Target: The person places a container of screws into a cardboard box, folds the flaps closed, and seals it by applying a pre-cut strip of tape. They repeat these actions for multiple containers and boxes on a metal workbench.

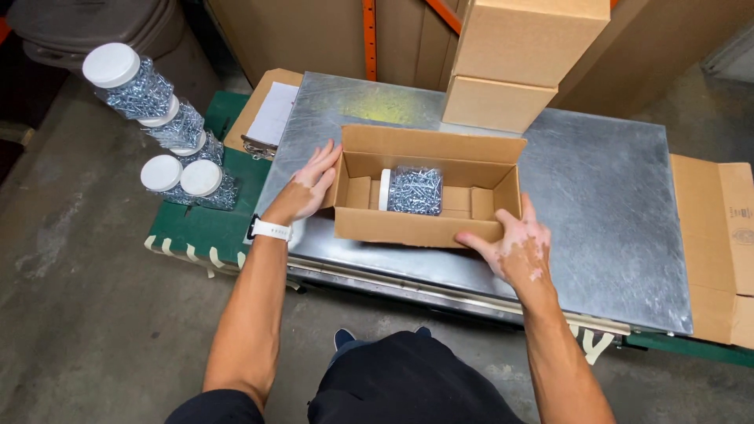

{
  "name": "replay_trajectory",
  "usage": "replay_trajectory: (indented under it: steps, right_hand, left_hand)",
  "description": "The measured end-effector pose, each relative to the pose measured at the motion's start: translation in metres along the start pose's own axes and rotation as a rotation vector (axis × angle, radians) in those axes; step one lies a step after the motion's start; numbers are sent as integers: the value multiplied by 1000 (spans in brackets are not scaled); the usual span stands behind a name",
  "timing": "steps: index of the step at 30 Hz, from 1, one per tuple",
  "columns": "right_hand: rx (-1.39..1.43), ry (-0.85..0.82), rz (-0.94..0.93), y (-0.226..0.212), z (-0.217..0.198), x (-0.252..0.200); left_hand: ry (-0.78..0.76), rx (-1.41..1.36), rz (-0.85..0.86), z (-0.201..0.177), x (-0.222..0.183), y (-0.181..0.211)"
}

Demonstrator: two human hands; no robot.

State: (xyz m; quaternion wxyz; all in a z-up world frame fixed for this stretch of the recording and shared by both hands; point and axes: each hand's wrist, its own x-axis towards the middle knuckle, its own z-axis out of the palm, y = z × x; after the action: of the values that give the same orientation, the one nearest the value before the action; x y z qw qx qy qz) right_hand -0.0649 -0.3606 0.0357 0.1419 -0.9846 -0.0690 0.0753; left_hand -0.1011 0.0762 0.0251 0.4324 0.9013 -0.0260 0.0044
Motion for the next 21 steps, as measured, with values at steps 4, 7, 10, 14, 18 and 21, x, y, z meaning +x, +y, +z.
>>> replay_trajectory:
  steps: [4,7,10,14,18,21]
  right_hand:
    - [43,123,17,1,11,3]
    - [114,111,53,-2,4,2]
    - [183,99,96,-1,5,-3]
    - [212,97,91,0,8,-1]
    - [197,90,49,6,11,6]
    - [161,84,31,5,9,6]
  left_hand:
    - [189,748,-145,12,-4,83]
    - [505,818,107,53,11,101]
    - [223,655,-89,64,39,103]
    - [-345,572,-452,64,62,122]
    - [-294,477,-506,68,66,116]
    - [-273,362,-549,72,66,111]
